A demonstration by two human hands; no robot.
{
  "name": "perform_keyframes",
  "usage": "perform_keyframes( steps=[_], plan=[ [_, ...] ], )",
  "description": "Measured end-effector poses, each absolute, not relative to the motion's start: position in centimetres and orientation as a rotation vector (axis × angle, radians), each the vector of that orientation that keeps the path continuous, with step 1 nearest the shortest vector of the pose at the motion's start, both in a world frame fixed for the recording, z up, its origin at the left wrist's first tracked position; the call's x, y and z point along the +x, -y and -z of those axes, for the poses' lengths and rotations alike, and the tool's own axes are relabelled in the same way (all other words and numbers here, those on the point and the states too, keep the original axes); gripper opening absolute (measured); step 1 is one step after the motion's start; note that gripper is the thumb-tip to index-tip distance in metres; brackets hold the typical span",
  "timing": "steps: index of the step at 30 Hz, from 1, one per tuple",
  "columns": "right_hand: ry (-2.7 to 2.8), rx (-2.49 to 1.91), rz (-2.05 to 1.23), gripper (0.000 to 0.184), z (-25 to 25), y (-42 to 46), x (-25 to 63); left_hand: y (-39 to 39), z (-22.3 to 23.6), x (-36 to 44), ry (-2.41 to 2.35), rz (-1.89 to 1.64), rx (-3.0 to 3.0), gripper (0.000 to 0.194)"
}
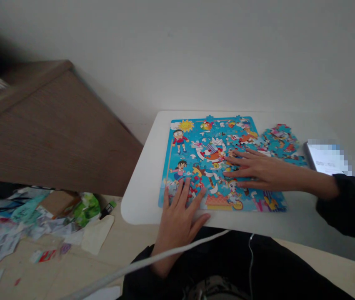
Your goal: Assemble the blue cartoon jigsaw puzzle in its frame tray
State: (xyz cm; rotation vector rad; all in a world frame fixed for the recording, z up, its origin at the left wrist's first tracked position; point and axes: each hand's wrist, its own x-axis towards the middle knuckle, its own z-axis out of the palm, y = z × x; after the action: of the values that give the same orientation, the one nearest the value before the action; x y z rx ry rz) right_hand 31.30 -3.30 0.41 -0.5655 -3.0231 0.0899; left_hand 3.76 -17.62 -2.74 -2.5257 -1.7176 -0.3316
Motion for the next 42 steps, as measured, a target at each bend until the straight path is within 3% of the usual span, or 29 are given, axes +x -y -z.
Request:
perform_keyframes(
  steps=[10,30,35,42],
  plan=[
    [2.989,-0.526,-0.21,0.041,-0.3,4.3,30.5,18.9,3.2,1.8,1.76,0.419,-2.425,0.046],
    [2.869,-0.758,-0.127,0.034,-1.5,10.0,32.4,17.9,2.2,1.0,1.829,0.474,-2.461,0.039],
    [2.887,-0.8,-0.133,0.028,-3.1,8.3,27.8,16.3,1.7,-0.4,1.894,0.571,-2.35,0.032],
    [2.99,-0.922,-0.139,0.028,-2.6,6.4,19.3,14.2,1.3,-1.1,1.887,0.407,-2.444,0.033]
  ],
)
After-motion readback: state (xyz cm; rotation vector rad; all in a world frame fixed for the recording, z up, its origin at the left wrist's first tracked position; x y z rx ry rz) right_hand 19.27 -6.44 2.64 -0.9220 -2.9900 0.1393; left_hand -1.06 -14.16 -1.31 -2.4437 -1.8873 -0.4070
